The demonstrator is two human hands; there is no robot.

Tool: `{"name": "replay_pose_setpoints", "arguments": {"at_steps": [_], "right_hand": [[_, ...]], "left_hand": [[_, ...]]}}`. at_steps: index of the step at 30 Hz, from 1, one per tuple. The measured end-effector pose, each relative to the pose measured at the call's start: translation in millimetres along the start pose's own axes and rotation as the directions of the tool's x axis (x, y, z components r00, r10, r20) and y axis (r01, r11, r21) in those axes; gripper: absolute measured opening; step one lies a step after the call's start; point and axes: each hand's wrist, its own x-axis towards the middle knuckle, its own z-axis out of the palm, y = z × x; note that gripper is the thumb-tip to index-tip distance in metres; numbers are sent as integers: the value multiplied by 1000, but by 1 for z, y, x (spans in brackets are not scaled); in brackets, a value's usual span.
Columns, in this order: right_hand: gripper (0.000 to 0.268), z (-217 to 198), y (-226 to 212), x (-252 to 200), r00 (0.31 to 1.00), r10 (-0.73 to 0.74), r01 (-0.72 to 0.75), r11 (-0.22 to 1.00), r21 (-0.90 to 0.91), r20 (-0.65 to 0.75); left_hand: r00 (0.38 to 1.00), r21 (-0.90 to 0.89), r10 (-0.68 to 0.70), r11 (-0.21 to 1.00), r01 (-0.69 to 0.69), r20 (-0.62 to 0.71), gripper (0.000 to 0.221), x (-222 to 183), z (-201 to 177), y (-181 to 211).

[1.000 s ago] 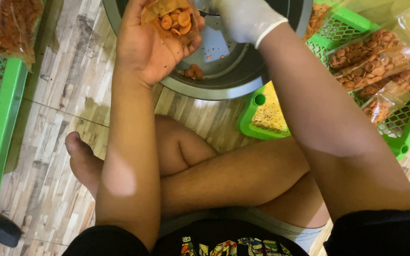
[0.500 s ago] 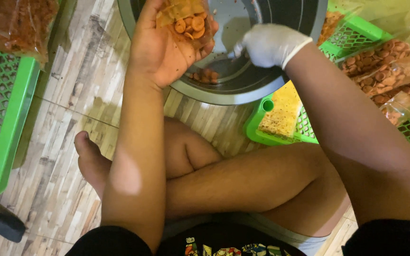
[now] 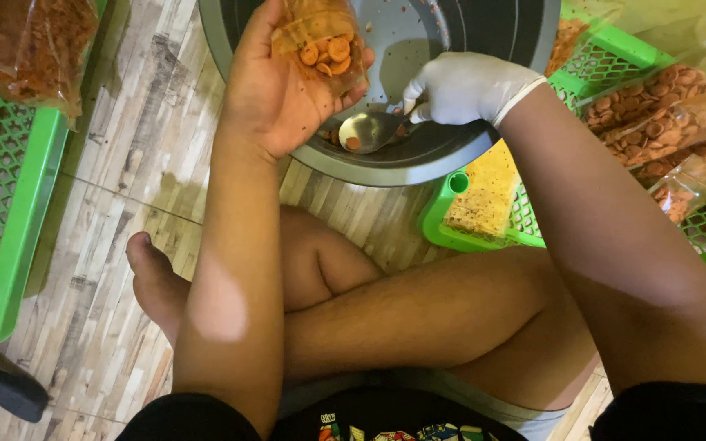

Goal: Packaging small round snacks from a bowl into plastic bags using a spoon.

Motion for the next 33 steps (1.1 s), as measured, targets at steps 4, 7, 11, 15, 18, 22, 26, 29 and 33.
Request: {"name": "replay_pose_setpoints", "arguments": {"at_steps": [4, 7, 11, 15, 18, 22, 26, 29, 33], "right_hand": [[25, 1, 9, -1, 996, -57, 60, 997, 42, -67], [22, -7, 9, -13, 990, -92, 103, 989, 107, -106], [24, -17, 16, -36, 977, -101, 119, 990, 82, -188], [24, -33, 16, -76, 964, -56, 59, 998, 3, -262], [20, -48, 6, -113, 968, 96, -93, 995, 25, -233], [20, -46, 18, -138, 951, 175, -150, 982, 113, -254], [19, -56, -14, -152, 957, 193, -161, 975, 155, -219], [22, -56, -21, -150, 961, 127, -69, 971, 231, -246], [23, -50, -10, -153, 938, 227, -137, 936, 323, -261]], "left_hand": [[999, -26, -8, 1000, 7, -50, 61, -1, 3, 0], [999, 0, 33, 999, -33, -24, 59, 3, 0, -3], [1000, 34, 21, 999, -22, 16, 57, 3, 3, -4], [999, 38, 42, 998, -41, -26, 62, 4, 2, -6], [999, 22, 43, 999, -43, -16, 60, 6, 3, -9], [997, 49, 38, 998, -35, -71, 62, 6, 9, -10], [997, 23, 77, 997, -77, -25, 53, 9, 11, -20], [997, 117, 44, 993, -36, -63, 49, 9, 18, -24], [989, 57, 18, 998, -10, -145, 49, 10, 15, -25]]}}
